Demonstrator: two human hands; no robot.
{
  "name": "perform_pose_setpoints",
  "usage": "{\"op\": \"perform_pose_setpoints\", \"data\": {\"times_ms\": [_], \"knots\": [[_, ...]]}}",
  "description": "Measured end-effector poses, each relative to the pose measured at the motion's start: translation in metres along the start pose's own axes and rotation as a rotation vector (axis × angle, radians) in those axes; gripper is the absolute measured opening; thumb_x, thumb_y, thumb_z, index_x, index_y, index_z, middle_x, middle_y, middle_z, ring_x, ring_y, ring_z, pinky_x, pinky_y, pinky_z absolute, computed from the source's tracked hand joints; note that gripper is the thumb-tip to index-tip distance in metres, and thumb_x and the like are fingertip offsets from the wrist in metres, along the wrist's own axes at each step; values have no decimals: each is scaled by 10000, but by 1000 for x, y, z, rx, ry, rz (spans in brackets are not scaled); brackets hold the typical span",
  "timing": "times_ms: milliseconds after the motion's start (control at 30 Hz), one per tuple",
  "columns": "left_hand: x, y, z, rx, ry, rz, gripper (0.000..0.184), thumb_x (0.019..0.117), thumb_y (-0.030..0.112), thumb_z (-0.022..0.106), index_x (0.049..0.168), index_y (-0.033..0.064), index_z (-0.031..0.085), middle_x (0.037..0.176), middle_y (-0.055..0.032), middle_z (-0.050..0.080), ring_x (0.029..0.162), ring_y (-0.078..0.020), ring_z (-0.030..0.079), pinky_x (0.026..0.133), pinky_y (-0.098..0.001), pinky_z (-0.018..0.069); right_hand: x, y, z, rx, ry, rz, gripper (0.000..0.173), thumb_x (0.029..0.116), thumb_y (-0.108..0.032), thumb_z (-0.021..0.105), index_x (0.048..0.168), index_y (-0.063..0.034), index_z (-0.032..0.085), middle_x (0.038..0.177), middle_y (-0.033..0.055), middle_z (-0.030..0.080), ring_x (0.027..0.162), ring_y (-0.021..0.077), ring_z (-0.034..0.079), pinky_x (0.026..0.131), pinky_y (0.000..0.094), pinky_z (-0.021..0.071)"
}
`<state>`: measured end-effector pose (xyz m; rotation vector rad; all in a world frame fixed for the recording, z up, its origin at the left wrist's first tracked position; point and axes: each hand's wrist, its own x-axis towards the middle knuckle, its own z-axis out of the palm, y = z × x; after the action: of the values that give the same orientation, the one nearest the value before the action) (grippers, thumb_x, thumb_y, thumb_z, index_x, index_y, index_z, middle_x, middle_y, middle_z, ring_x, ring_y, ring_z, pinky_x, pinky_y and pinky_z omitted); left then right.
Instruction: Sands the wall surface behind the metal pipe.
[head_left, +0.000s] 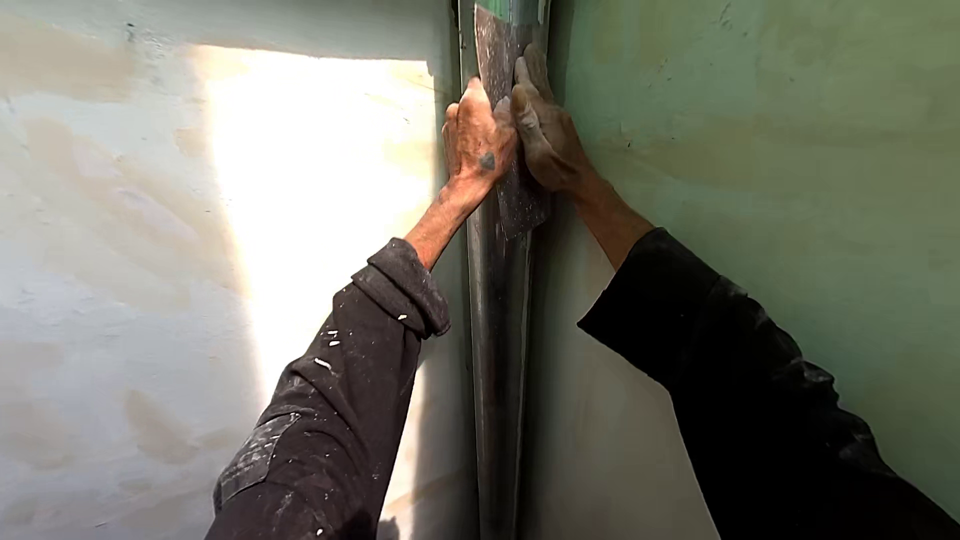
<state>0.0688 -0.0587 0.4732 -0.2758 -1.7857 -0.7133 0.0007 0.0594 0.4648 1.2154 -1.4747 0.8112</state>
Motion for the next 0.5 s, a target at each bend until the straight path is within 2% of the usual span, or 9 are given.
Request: {"op": "perform_pose_setpoints", "data": {"times_ms": [67,133,167,233,300,333,400,467,500], "knots": [[39,23,-4,86,-68,3,394,1014,253,515,1303,-3,593,1216,-184,680,1186,-312,640,994,-501,489,34,1,-14,1,-16,83,601,1117,-336,248,1526,84,377,1624,262,317,1549,280,268,1269,350,195],[46,32,-5,115,-115,5,386,1012,226,517,1324,5,571,1240,-182,656,1214,-319,613,999,-503,479,38,-3,-18,28,27,141,579,1126,-318,216,1488,64,455,1552,245,445,1488,229,387,1230,335,265],[34,27,-5,100,-115,8,380,1009,216,521,1316,-3,571,1207,-184,663,1182,-321,629,980,-504,491,27,-7,-14,34,27,139,576,1125,-317,225,1493,68,447,1561,248,430,1494,233,377,1232,336,262],[0,6,-6,40,-64,12,366,1004,219,527,1265,-27,597,1114,-195,693,1088,-324,671,931,-508,513,0,-14,-3,24,-19,79,613,1113,-347,266,1536,89,352,1634,268,288,1549,281,267,1270,352,208],[-19,-7,0,5,-43,-7,355,1009,237,531,1219,-37,615,1056,-189,700,1031,-308,682,908,-488,514,-17,-11,3,22,-18,57,643,1105,-382,311,1525,101,364,1635,279,275,1549,310,264,1270,361,214],[-12,-1,3,6,-33,-12,360,1005,239,541,1225,-36,617,1071,-189,705,1049,-308,683,919,-488,513,-9,-7,-2,11,-24,66,640,1107,-383,303,1520,101,374,1632,278,284,1547,309,270,1269,360,213],[20,18,3,62,-57,-11,373,1003,223,530,1273,-24,599,1155,-195,689,1134,-327,655,957,-508,496,22,-4,-14,-11,-42,138,617,1117,-365,241,1512,79,409,1605,256,360,1530,275,316,1259,362,231],[42,30,5,103,-89,-3,370,1018,209,502,1302,-12,584,1201,-196,667,1181,-333,629,974,-512,483,39,-6,-22,-18,-40,225,600,1124,-345,183,1509,36,443,1539,216,476,1462,222,425,1213,367,292],[41,31,6,87,-86,2,371,1018,194,499,1311,-19,580,1194,-199,667,1174,-335,631,974,-512,483,37,-8,-23,-16,-39,234,598,1124,-342,182,1513,33,437,1544,215,471,1463,219,424,1214,366,290]]}}
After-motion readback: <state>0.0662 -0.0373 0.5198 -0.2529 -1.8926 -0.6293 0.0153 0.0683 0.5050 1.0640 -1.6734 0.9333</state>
